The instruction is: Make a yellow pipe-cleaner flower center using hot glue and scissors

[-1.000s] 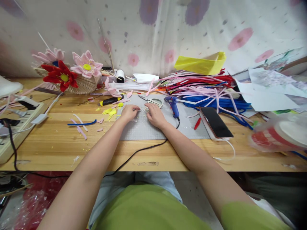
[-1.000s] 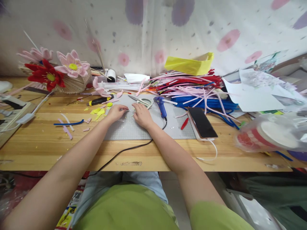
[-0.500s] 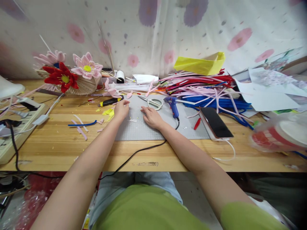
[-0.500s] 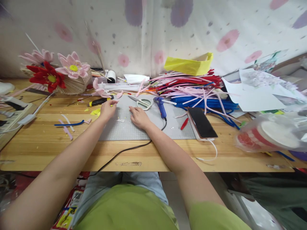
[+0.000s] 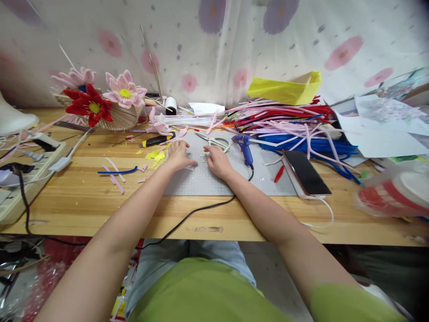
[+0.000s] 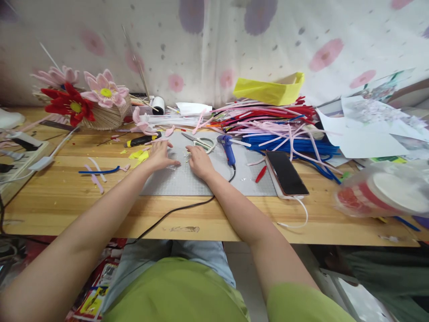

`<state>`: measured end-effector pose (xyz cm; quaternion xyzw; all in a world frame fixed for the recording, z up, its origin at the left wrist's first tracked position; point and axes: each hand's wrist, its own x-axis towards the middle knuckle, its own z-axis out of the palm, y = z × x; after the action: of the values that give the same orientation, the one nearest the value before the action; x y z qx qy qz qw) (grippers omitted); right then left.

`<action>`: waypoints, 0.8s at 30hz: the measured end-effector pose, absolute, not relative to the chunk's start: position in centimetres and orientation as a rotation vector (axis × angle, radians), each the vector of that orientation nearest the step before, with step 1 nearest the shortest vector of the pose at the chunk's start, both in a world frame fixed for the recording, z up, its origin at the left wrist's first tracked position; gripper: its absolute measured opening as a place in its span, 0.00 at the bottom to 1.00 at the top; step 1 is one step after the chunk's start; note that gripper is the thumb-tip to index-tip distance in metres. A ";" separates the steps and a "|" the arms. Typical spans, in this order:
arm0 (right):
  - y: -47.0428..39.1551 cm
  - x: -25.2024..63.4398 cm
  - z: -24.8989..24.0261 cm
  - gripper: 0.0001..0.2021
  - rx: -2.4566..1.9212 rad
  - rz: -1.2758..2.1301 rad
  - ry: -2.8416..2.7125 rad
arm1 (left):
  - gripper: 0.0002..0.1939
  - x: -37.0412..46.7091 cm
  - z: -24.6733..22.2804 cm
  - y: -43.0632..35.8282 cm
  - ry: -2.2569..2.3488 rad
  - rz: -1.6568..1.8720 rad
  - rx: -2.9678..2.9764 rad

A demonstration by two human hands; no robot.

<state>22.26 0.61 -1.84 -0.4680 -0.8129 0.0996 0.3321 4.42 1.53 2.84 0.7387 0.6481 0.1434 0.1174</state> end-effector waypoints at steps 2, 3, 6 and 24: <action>0.7 22.4 -1.7 0.20 -1.284 0.224 -2.071 | 0.30 4.0 2.7 1.8 1.912 0.379 2.169; 0.7 22.5 -1.7 0.18 -1.305 0.210 -2.046 | 0.28 3.6 2.6 2.0 1.909 0.373 2.171; 0.6 22.8 -1.5 0.14 -1.309 0.175 -1.981 | 0.25 2.1 2.2 2.6 1.836 0.381 2.186; 1.0 23.7 -1.4 0.07 -1.437 0.758 -1.457 | 0.05 -4.6 6.2 0.8 1.846 1.208 1.604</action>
<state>23.68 0.97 -1.43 -0.5841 -0.5922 0.3081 0.4616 -4.56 0.80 6.21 0.5755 0.6625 0.4333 0.2055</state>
